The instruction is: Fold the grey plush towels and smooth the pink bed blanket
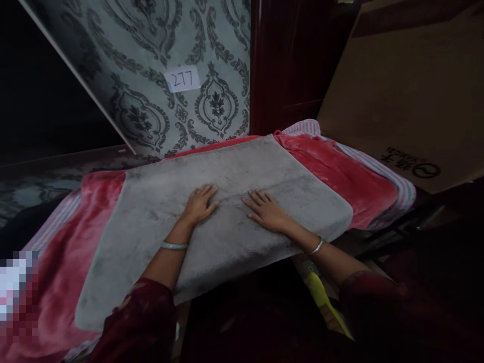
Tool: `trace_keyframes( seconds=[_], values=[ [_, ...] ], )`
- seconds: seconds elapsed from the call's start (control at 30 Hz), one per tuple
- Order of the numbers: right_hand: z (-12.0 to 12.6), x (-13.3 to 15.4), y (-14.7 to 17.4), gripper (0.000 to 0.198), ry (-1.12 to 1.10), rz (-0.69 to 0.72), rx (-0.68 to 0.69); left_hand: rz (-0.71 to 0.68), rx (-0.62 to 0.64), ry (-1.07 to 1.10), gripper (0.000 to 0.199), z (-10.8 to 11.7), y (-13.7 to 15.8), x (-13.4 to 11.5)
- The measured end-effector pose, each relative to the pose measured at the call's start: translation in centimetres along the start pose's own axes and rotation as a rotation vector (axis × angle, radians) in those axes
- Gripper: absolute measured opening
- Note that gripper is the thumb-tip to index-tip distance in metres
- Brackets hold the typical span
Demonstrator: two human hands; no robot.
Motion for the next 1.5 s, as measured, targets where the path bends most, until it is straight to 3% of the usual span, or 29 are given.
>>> trace_keyframes(
  seconds=[0.1,0.2,0.33,0.57,0.7,0.8,1.0,1.1,1.27,1.33,1.4,1.5],
  values=[
    [-0.9,0.3,0.4,0.06,0.085,0.0,0.008,-0.05,0.096,-0.024,0.063,-0.4,0.7,-2.2],
    [-1.1,0.4,0.7,0.06,0.1,-0.011,0.023,0.057,0.119,-0.059,0.062,-0.1,2.2,-1.8],
    [-1.2,-0.1,0.7,0.06,0.092,-0.011,0.026,0.292,0.146,-0.148,0.062,1.1,6.0,2.2],
    [-1.5,-0.7,0.7,0.059,0.061,0.02,-0.014,0.638,0.225,-0.226,0.066,3.6,16.0,9.8],
    [-1.3,-0.2,0.9,0.06,0.049,-0.008,0.026,0.804,0.227,-0.195,0.07,4.5,20.0,11.9],
    [-2.0,2.6,2.2,0.063,0.024,0.071,0.06,0.87,0.21,-0.165,0.072,4.6,21.1,12.2],
    [-4.7,11.7,8.3,0.072,-0.153,0.513,0.22,0.873,0.171,-0.155,0.073,4.7,21.0,11.6],
    [-3.8,12.0,9.1,0.061,-0.271,0.644,0.276,0.859,0.15,-0.156,0.071,4.7,21.1,11.6],
    [-0.2,5.8,5.1,0.061,-0.182,0.283,0.005,0.843,0.091,-0.235,0.066,5.1,21.3,11.7],
    [0.0,4.4,3.8,0.062,-0.106,0.219,-0.013,0.8,0.056,-0.266,0.062,5.5,20.7,10.8],
    [-0.8,4.4,2.9,0.06,-0.05,0.209,0.03,0.684,0.032,-0.234,0.056,5.6,19.2,8.5],
    [-2.3,5.5,2.4,0.06,-0.002,0.191,0.086,0.375,0.014,-0.121,0.055,5.0,16.0,2.4]
  ],
)
Point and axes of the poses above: each hand's wrist, its own y-axis away from the middle knuckle, its own z-axis out of the back of the hand, x = y × z, the point moved 3 cm from there along -y, towards the middle knuckle, and after that the axes turned 8 degrees about -y, right-handed, at the moved point
